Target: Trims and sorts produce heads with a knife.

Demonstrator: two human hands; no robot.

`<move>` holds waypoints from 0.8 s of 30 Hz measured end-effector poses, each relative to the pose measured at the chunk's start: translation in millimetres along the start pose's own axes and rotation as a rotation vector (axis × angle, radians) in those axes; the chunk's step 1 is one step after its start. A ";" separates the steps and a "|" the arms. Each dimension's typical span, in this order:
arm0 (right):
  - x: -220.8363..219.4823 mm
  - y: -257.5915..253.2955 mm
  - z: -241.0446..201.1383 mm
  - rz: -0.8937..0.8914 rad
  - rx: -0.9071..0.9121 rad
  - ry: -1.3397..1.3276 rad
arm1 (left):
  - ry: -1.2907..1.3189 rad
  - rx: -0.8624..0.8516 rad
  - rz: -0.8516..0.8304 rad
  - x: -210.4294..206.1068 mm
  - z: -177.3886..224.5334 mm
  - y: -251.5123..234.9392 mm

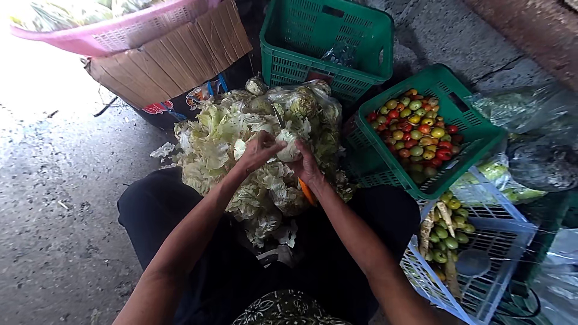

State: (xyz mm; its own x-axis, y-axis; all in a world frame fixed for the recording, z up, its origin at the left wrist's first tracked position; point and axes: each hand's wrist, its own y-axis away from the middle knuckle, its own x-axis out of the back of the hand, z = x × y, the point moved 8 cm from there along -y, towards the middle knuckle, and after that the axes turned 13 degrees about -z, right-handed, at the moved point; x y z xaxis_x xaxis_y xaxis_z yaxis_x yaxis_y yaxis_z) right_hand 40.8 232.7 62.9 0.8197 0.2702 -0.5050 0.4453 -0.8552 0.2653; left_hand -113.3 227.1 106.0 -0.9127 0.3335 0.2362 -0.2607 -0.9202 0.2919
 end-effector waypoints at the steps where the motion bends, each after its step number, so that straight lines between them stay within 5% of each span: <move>1: 0.0 0.8 -2.2 0.008 0.025 0.063 | 0.052 0.023 -0.013 -3.4 -2.4 0.3; 7: -4.2 8.1 -21.7 -0.009 0.168 0.281 | 0.243 -0.015 -0.027 -7.0 -3.8 -1.8; 14: -2.4 9.1 -21.0 0.027 0.149 0.310 | 0.067 -0.052 0.011 -2.7 10.0 4.3; 19: 1.1 12.4 -16.3 0.114 0.171 0.502 | -0.311 -0.034 0.137 5.3 22.1 9.8; 24: 0.8 7.0 3.6 0.044 0.001 0.315 | -0.324 0.008 0.183 18.6 12.6 4.9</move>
State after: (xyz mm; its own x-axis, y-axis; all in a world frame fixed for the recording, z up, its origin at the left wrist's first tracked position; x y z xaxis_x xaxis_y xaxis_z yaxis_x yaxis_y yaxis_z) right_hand 43.3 225.3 61.4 0.9093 0.3570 -0.2139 0.4072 -0.8693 0.2802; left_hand -127.6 231.3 123.5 -0.7966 0.2119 0.5662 -0.0985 -0.9695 0.2242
